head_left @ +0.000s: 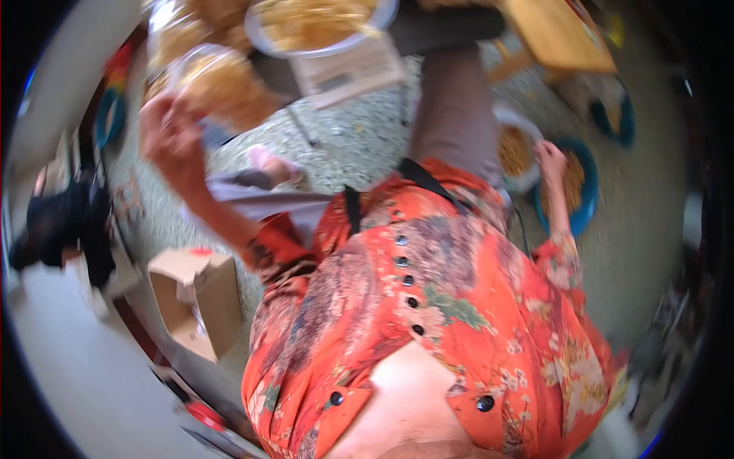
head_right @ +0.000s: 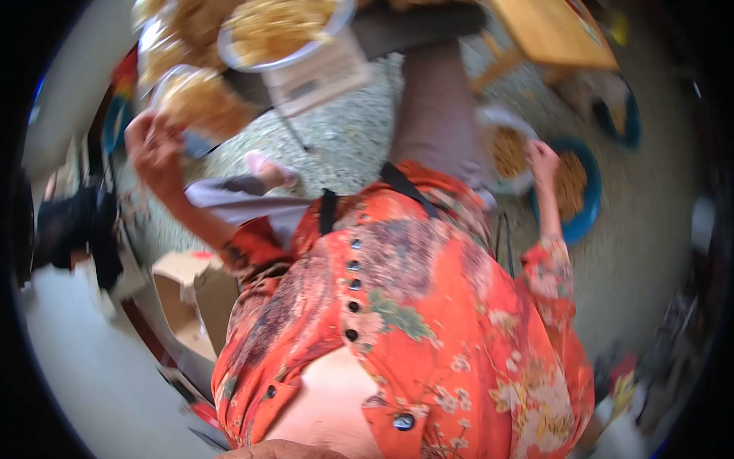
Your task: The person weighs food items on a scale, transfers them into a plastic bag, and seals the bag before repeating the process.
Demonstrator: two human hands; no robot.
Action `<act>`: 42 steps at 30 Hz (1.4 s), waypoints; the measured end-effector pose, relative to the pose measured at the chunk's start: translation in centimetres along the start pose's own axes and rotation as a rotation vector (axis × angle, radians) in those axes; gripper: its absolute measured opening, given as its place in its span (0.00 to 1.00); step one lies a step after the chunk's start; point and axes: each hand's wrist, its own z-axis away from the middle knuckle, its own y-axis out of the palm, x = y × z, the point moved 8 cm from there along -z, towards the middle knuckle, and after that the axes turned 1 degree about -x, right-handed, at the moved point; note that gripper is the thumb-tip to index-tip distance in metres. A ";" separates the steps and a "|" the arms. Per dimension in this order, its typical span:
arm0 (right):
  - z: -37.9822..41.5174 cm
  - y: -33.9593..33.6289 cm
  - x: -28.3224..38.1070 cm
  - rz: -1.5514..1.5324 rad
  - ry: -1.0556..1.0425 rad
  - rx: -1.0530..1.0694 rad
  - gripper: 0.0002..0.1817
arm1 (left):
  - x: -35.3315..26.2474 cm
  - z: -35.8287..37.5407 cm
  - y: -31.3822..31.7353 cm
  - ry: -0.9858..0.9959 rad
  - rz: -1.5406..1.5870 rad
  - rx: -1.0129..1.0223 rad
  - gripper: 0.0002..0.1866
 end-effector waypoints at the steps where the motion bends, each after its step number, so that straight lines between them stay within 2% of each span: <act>1: 0.5 -0.6 -2.2 -0.036 0.027 -0.009 0.10 | -0.8 0.5 0.2 -0.131 0.073 0.016 0.10; 4: 1.6 -2.3 -7.7 -0.158 0.144 -0.038 0.11 | 0.8 0.6 -0.1 -0.140 0.131 0.081 0.16; 6: 1.9 -2.5 -10.2 -0.206 0.189 -0.064 0.11 | -0.4 0.6 -0.2 -0.065 -0.139 0.072 0.14; 8: 1.5 -2.8 -10.7 0.011 0.189 -0.176 0.11 | -0.1 0.8 0.3 -0.115 -0.177 0.121 0.14; 9: 1.5 -2.6 -10.8 0.010 0.200 -0.188 0.11 | 0.0 0.8 0.5 -0.109 -0.169 0.134 0.14; 11: 0.9 -1.7 -10.8 0.025 0.178 -0.136 0.10 | 1.0 0.9 0.3 -0.196 -0.129 0.060 0.14; 15: -0.9 1.7 -12.8 -0.010 0.211 0.006 0.11 | 0.5 0.9 0.6 -0.167 -0.174 -0.015 0.12; 17: -1.2 3.5 -10.9 0.467 -0.004 0.050 0.10 | 0.5 1.2 0.5 -0.152 -0.168 -0.035 0.12; 18: -1.6 4.0 -11.4 0.463 -0.001 0.055 0.10 | 0.0 1.2 0.6 -0.138 -0.173 -0.052 0.11; 19: -2.0 4.8 -11.2 0.607 -0.081 0.043 0.12 | -1.3 1.1 0.6 -0.047 -0.333 -0.091 0.11; 20: -2.5 5.5 -11.1 0.750 -0.163 0.031 0.13 | -1.3 1.1 0.9 -0.044 -0.340 -0.091 0.11; 22: -3.3 6.2 -11.8 0.844 -0.187 0.027 0.12 | -0.9 1.5 0.7 -0.102 -0.092 -0.196 0.12; 23: -3.6 6.5 -11.9 0.943 -0.219 0.013 0.11 | -1.1 1.4 0.6 -0.096 -0.114 -0.207 0.12; 24: -2.9 4.9 -9.6 0.959 -0.212 0.004 0.11 | -1.7 0.1 -0.4 -0.107 -0.099 -0.201 0.12; 26: -2.9 4.6 -9.3 0.964 -0.226 -0.049 0.12 | -2.3 0.0 -0.8 -0.136 -0.139 -0.204 0.12; 30: -4.0 4.3 -9.9 1.089 -0.222 0.004 0.16 | -2.7 -0.2 0.7 -0.135 -0.107 -0.188 0.13; 32: -2.4 3.5 -8.5 1.081 -0.139 0.032 0.25 | -1.9 -0.2 0.3 -0.105 -0.138 -0.153 0.13; 35: -3.1 2.8 -9.9 1.033 -0.053 0.063 0.29 | -3.1 -0.5 0.7 -0.108 -0.211 -0.149 0.13; 36: -3.3 2.8 -9.7 1.032 -0.050 0.067 0.29 | -3.4 -0.5 0.8 -0.116 -0.231 -0.152 0.14; 38: -2.3 1.8 -9.9 1.015 0.174 0.087 0.28 | -3.3 -0.8 0.4 -0.118 -0.265 -0.129 0.14; 42: -3.9 0.7 -12.3 1.009 0.238 0.108 0.23 | -3.8 -1.1 1.3 -0.119 -0.271 -0.117 0.14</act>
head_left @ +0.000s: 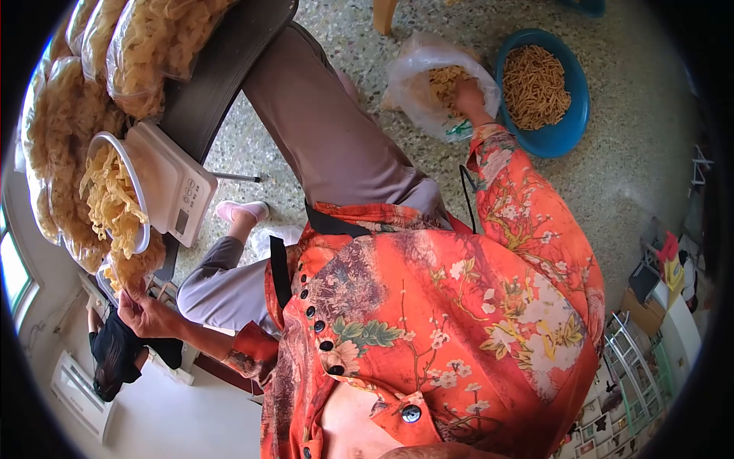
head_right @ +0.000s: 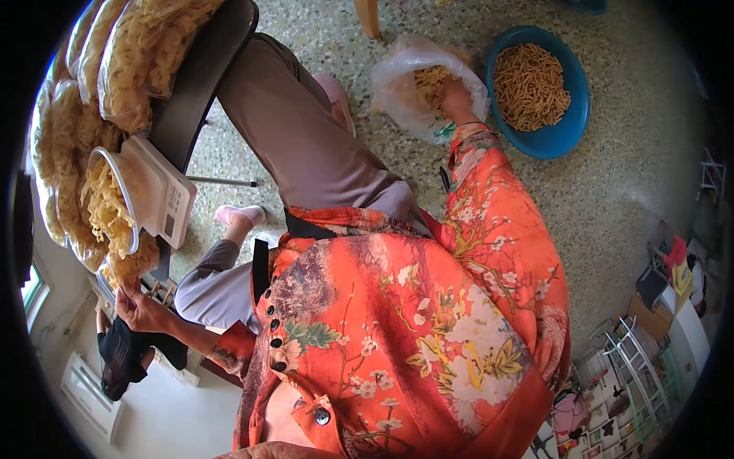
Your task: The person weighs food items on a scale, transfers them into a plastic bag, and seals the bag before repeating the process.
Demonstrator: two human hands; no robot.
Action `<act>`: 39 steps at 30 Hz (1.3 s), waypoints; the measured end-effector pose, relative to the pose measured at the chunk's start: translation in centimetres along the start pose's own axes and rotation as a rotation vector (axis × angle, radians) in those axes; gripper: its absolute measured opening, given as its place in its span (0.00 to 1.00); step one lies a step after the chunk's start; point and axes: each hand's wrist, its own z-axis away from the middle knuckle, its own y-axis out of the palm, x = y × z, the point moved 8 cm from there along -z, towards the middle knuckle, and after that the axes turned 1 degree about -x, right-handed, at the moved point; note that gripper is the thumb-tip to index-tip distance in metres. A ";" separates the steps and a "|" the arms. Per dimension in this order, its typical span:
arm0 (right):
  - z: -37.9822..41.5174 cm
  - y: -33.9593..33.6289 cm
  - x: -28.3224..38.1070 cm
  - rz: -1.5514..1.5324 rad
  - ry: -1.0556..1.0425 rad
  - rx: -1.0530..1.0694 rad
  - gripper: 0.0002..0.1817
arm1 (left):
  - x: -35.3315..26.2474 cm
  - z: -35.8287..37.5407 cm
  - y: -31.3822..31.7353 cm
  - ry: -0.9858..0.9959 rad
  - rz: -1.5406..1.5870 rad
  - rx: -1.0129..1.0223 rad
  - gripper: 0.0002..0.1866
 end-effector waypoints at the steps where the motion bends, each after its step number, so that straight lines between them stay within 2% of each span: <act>1: -0.1 -0.3 0.5 0.022 -0.090 -0.010 0.20 | 0.1 -0.1 0.1 -0.003 -0.011 -0.006 0.14; 2: 0.0 -0.6 1.0 0.045 -0.179 -0.020 0.18 | 0.4 -0.2 0.2 -0.003 -0.011 -0.005 0.14; 3: 0.2 -0.6 0.4 0.049 -0.172 -0.027 0.18 | 1.0 -0.5 0.0 0.022 -0.013 -0.004 0.14; 5: -0.8 -0.5 0.0 -0.148 -0.341 -0.193 0.17 | 1.1 -0.4 0.2 0.047 -0.020 -0.003 0.14; 6: -0.9 -1.1 0.1 -0.145 -0.339 -0.194 0.17 | 0.8 -0.5 0.3 0.054 -0.029 -0.001 0.13; 8: -0.8 -2.2 -0.3 -0.371 -0.250 -0.227 0.17 | 0.8 -0.3 0.4 0.059 -0.035 0.000 0.13; 9: -0.8 -2.6 0.0 -0.370 -0.250 -0.228 0.17 | 0.8 -0.3 0.4 0.044 -0.032 0.000 0.13; 11: 0.4 -3.1 0.7 -0.437 -0.033 0.011 0.18 | 1.4 -0.3 0.3 0.030 -0.024 -0.003 0.13; 14: 0.4 -3.2 0.8 -0.603 -0.011 -0.074 0.22 | 1.5 -0.2 0.4 0.027 0.040 -0.007 0.14; 21: -0.6 -0.5 1.0 -0.429 0.028 -0.112 0.28 | 0.7 0.0 0.4 0.024 0.006 0.011 0.13; 23: 0.5 -2.6 2.8 -0.292 -0.233 -0.319 0.34 | 0.8 0.1 0.5 0.028 0.030 0.017 0.13; 27: 0.0 -1.8 3.8 -0.189 -0.300 -0.219 0.38 | 0.8 0.2 0.7 0.014 0.041 0.016 0.13; 30: 1.2 -2.6 6.2 -0.144 -0.372 -0.203 0.37 | 0.6 -0.1 0.6 0.048 0.025 0.027 0.13; 32: 1.3 -2.6 7.0 0.034 -0.299 -0.055 0.33 | 0.6 -0.1 0.6 0.076 0.009 0.035 0.14; 33: -0.3 -0.3 6.2 0.035 -0.304 -0.058 0.33 | 0.7 -0.2 0.6 0.060 0.027 0.032 0.12; 35: -3.0 2.1 4.2 -0.241 -0.273 -0.218 0.32 | 1.0 -0.3 0.6 0.040 0.040 0.016 0.10; 36: -2.9 2.2 3.7 -0.243 -0.291 -0.218 0.32 | 0.8 -0.4 0.7 0.073 0.019 0.025 0.09; 38: -1.2 2.6 4.9 0.010 -0.431 -0.184 0.24 | 1.2 -0.6 0.5 0.090 0.012 0.013 0.08; 39: -0.7 2.7 4.6 -0.065 -0.451 -0.227 0.21 | 0.6 -0.7 0.2 0.155 -0.065 0.007 0.08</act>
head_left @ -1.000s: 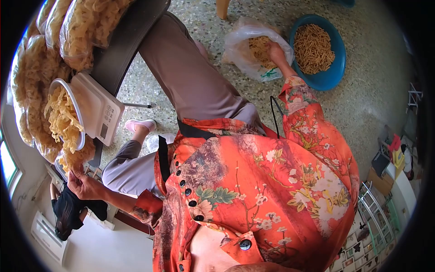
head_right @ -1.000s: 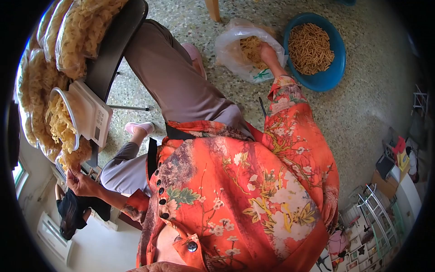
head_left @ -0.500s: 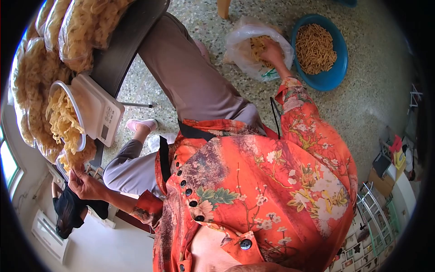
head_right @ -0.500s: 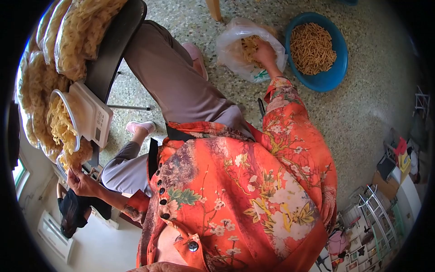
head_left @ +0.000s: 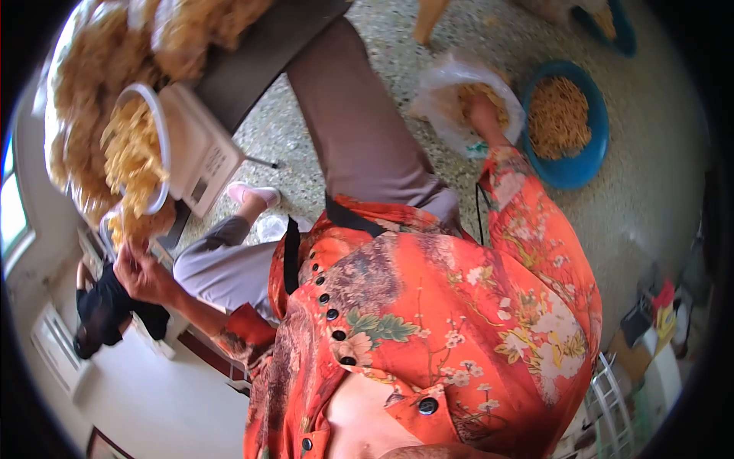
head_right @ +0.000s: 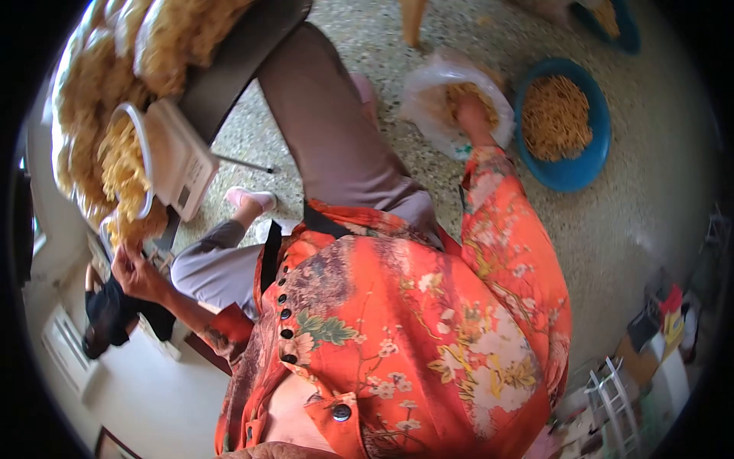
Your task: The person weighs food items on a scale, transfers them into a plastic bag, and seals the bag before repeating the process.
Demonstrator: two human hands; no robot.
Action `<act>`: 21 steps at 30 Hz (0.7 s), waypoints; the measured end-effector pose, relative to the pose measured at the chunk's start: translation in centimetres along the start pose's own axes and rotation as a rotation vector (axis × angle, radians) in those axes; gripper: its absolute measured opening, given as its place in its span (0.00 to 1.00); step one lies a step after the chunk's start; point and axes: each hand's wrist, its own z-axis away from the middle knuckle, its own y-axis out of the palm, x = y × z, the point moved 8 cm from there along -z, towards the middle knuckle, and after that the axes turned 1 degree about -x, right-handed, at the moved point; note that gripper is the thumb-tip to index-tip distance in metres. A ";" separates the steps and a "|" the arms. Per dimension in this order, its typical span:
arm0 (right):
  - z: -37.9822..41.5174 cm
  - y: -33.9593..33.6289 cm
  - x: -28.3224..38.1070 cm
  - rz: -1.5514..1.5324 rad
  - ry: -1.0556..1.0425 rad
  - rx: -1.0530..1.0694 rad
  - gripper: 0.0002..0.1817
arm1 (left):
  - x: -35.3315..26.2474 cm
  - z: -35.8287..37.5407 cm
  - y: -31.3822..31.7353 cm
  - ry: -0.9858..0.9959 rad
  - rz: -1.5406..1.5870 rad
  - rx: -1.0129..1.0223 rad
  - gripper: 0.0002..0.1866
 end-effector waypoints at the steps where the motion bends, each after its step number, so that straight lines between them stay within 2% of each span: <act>1: 0.1 -0.5 0.3 -0.066 -0.015 -0.058 0.18 | -0.4 -0.1 -0.4 0.061 -0.078 -0.002 0.08; 3: 0.5 -1.7 0.6 -0.154 -0.091 -0.144 0.17 | 1.7 0.3 -0.2 -0.099 0.192 -0.016 0.07; 4: 1.4 -3.1 0.4 -0.230 -0.124 -0.230 0.17 | 0.8 0.4 -0.3 -0.082 0.168 -0.028 0.07; 7: 3.1 -4.9 -0.4 -0.342 -0.060 -0.255 0.18 | 2.2 0.6 0.2 -0.055 0.135 -0.011 0.08; 8: 3.5 -9.1 2.6 -0.226 0.011 -0.200 0.15 | 1.5 0.7 0.4 -0.029 0.054 -0.012 0.09; 12: 3.6 -10.9 3.3 -0.352 0.094 -0.176 0.17 | 1.3 1.3 0.3 0.017 -0.006 -0.062 0.08; 14: 3.7 -9.9 3.6 -0.678 0.301 0.010 0.18 | 2.0 1.5 0.2 0.004 0.042 -0.104 0.08; 15: 3.7 -10.3 3.8 -0.671 0.291 0.006 0.18 | 2.0 1.5 0.2 -0.005 0.043 -0.113 0.08; 17: 3.6 -10.4 4.3 -0.926 0.302 0.048 0.17 | 1.9 2.0 0.1 -0.011 0.083 -0.130 0.07; 18: 3.6 -11.1 4.7 -0.919 0.286 0.047 0.17 | 1.5 2.1 0.0 0.000 0.032 -0.144 0.06; 21: 4.1 -12.4 5.9 -1.217 0.337 0.090 0.16 | 2.6 2.7 0.2 0.020 0.041 -0.184 0.05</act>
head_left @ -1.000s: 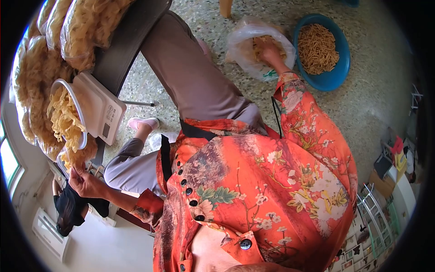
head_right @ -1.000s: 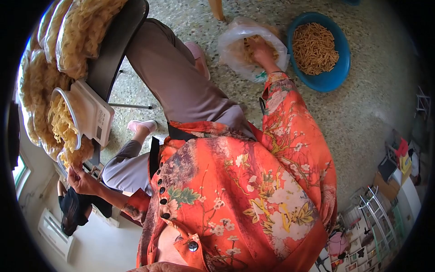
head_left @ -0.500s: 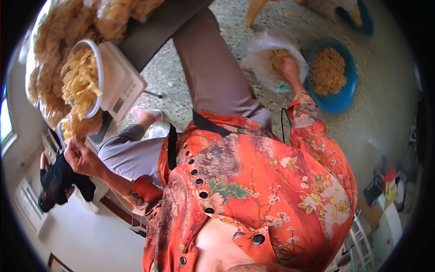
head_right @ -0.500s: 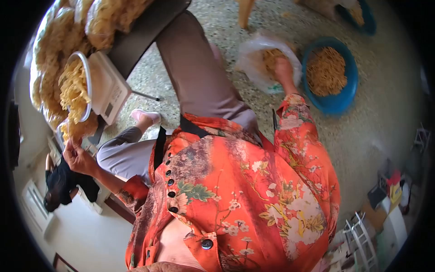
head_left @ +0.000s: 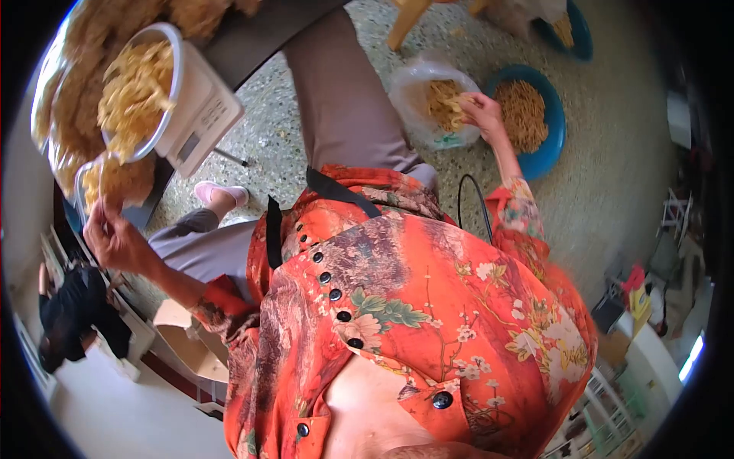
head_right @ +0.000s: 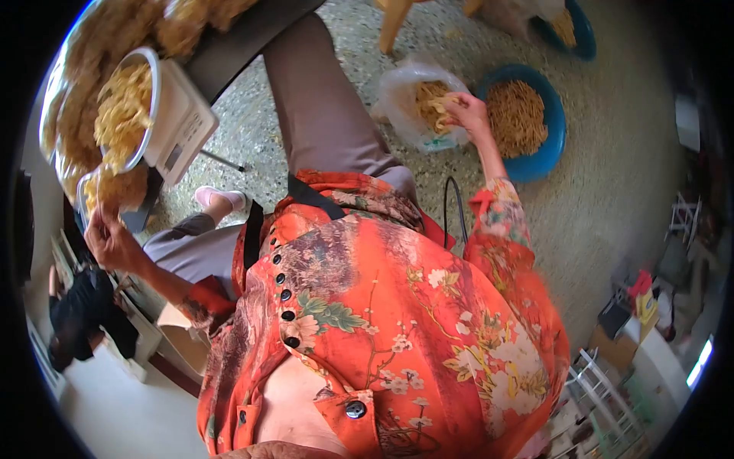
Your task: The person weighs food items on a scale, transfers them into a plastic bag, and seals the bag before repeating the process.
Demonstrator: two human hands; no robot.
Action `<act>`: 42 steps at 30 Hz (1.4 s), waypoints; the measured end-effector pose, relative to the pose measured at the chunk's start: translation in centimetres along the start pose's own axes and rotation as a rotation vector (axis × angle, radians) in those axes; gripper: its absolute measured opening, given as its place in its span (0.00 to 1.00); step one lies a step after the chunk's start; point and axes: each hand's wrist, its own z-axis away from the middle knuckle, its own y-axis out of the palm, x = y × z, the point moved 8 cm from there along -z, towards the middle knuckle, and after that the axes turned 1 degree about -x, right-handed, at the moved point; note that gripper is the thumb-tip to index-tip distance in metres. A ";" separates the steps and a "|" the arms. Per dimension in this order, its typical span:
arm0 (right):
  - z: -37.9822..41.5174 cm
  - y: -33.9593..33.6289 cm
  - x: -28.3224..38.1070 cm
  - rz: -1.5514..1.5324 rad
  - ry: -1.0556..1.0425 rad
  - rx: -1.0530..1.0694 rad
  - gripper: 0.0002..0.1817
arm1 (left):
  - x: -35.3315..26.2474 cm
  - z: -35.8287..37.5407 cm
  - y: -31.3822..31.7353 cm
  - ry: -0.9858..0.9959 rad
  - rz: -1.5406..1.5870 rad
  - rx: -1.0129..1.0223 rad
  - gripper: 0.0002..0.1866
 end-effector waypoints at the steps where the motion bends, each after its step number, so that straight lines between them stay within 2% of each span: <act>1: 0.4 0.1 0.8 -0.092 -0.009 0.037 0.16 | 0.1 0.3 0.2 0.051 -0.004 -0.005 0.06; 2: 0.3 0.2 1.6 -0.129 -0.025 0.067 0.16 | 0.3 0.6 0.1 0.098 -0.032 -0.016 0.08; 3: 0.6 0.6 3.0 -0.164 -0.048 0.103 0.17 | 0.4 1.1 0.1 0.062 -0.016 -0.017 0.07; 4: 1.5 1.0 5.2 -0.169 -0.069 0.075 0.16 | 0.0 1.5 0.3 0.029 0.002 -0.026 0.07; 6: 2.6 2.0 9.5 -0.223 -0.101 0.046 0.18 | -1.6 1.8 0.5 0.097 0.074 -0.025 0.06; 8: 3.1 3.9 14.1 -0.233 -0.202 0.166 0.17 | -3.0 2.2 0.7 0.122 0.081 -0.019 0.05; 12: 6.4 11.1 25.7 -0.178 -0.385 0.363 0.18 | -2.6 2.8 1.5 0.037 0.168 -0.061 0.04; 14: 7.7 15.2 30.8 -0.172 -0.477 0.534 0.19 | -2.9 3.2 1.6 0.088 0.150 -0.073 0.05; 16: 9.9 19.8 35.4 -0.182 -0.547 0.673 0.19 | -2.9 3.1 1.6 0.055 0.172 -0.086 0.06; 19: 12.8 26.5 40.2 -0.170 -0.683 0.754 0.18 | -3.0 3.1 1.8 0.065 0.214 -0.094 0.07; 20: 13.3 28.7 41.2 -0.150 -0.698 0.794 0.18 | -3.0 3.1 1.8 0.058 0.213 -0.099 0.07; 22: 14.2 33.0 41.9 -0.046 -0.698 0.729 0.20 | -3.0 3.1 1.6 0.046 0.236 -0.113 0.07; 23: 14.0 34.9 42.5 0.033 -0.714 0.823 0.22 | -2.7 2.7 1.4 0.039 0.237 -0.124 0.07; 24: 14.1 36.8 42.4 0.106 -0.734 0.808 0.22 | -2.6 2.5 1.2 0.054 0.239 -0.130 0.07; 26: 17.7 39.9 42.3 0.104 -0.623 0.899 0.09 | -2.2 2.5 0.9 0.055 0.237 -0.127 0.06; 27: 17.3 40.1 42.6 0.100 -0.599 0.907 0.09 | -3.2 2.0 1.2 0.050 0.229 -0.113 0.06; 29: 16.7 41.9 42.6 0.298 -0.735 0.816 0.13 | -3.2 2.1 1.1 0.022 0.263 -0.123 0.06; 37: 15.7 45.8 41.1 0.353 -0.799 0.910 0.13 | -3.2 2.4 1.0 0.028 0.248 -0.105 0.07; 42: 15.2 46.0 41.1 0.443 -0.898 0.808 0.11 | -3.1 2.4 0.9 0.030 0.264 -0.111 0.07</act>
